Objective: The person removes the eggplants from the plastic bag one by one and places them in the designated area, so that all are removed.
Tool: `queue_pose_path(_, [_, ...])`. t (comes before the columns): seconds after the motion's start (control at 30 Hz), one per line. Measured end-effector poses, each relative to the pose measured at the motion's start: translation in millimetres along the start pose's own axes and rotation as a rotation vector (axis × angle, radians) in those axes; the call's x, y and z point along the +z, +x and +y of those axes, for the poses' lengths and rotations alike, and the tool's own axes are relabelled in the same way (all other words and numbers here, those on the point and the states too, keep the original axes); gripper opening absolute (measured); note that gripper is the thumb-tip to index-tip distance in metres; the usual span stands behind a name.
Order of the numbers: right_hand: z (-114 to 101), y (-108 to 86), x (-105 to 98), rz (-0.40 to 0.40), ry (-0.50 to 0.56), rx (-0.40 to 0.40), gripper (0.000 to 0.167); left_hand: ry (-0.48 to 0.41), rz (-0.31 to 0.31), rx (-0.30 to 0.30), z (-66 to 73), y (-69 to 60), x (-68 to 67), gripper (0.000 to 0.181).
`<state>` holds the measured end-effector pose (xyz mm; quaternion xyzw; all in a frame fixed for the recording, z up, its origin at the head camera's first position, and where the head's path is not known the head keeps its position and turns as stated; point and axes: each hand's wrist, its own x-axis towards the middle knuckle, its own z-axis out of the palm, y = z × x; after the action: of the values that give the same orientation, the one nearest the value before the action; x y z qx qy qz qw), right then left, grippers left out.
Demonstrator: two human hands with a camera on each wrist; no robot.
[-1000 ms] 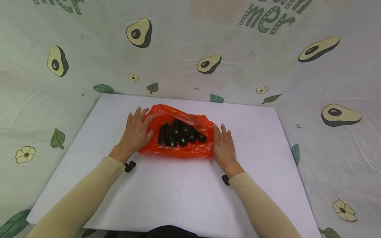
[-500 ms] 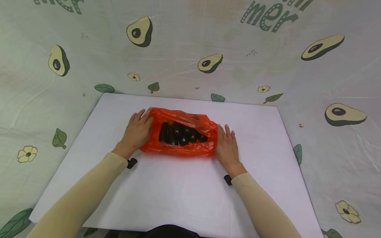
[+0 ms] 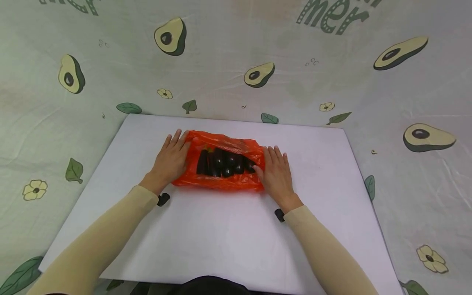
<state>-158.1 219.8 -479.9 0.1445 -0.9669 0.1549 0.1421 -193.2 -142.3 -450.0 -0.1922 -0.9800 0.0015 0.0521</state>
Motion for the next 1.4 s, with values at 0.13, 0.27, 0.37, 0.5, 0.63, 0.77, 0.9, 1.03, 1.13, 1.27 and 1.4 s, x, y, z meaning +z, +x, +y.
queue_pose_path(0.13, [-4.0,21.3,-3.3,0.028,-0.048,-0.005,0.065,-0.011,-0.019,0.012,-1.7,1.6,-5.3,0.065])
queue_pose_path(0.27, [-0.3,41.4,-3.7,0.035,-0.082,0.035,0.057,-0.012,-0.036,0.031,-4.0,3.0,-8.7,0.058])
queue_pose_path(0.37, [2.0,50.1,-4.3,0.032,-0.096,0.062,0.055,-0.020,-0.047,0.047,-3.9,2.8,-10.4,0.055])
queue_pose_path(0.5, [0.7,54.0,-7.6,0.030,-0.097,0.088,0.055,-0.047,-0.069,0.045,-2.0,1.7,-12.2,0.058])
queue_pose_path(0.63, [-4.3,54.4,-12.5,0.007,-0.082,0.119,0.058,-0.082,-0.095,0.027,0.5,0.8,-13.3,0.060])
queue_pose_path(0.77, [-12.3,52.2,-16.0,-0.020,-0.057,0.109,0.066,-0.103,-0.102,0.017,2.9,1.7,-14.8,0.061])
queue_pose_path(0.9, [-24.9,50.0,-18.1,0.023,-0.050,0.033,0.072,-0.102,-0.101,0.010,4.9,3.9,-17.1,0.064])
queue_pose_path(1.03, [-38.6,49.2,-16.9,0.122,-0.049,-0.076,0.072,-0.103,-0.097,0.009,5.7,5.7,-19.3,0.064])
queue_pose_path(1.13, [-47.4,49.4,-14.1,0.184,-0.051,-0.143,0.071,-0.106,-0.098,0.003,5.4,6.3,-19.3,0.065])
queue_pose_path(1.27, [-56.4,49.3,-9.7,0.229,-0.045,-0.179,0.070,-0.109,-0.099,-0.010,4.5,7.9,-17.8,0.069])
queue_pose_path(1.4, [-63.6,49.6,-5.4,0.235,-0.039,-0.191,0.069,-0.112,-0.102,-0.025,3.9,11.1,-18.1,0.070])
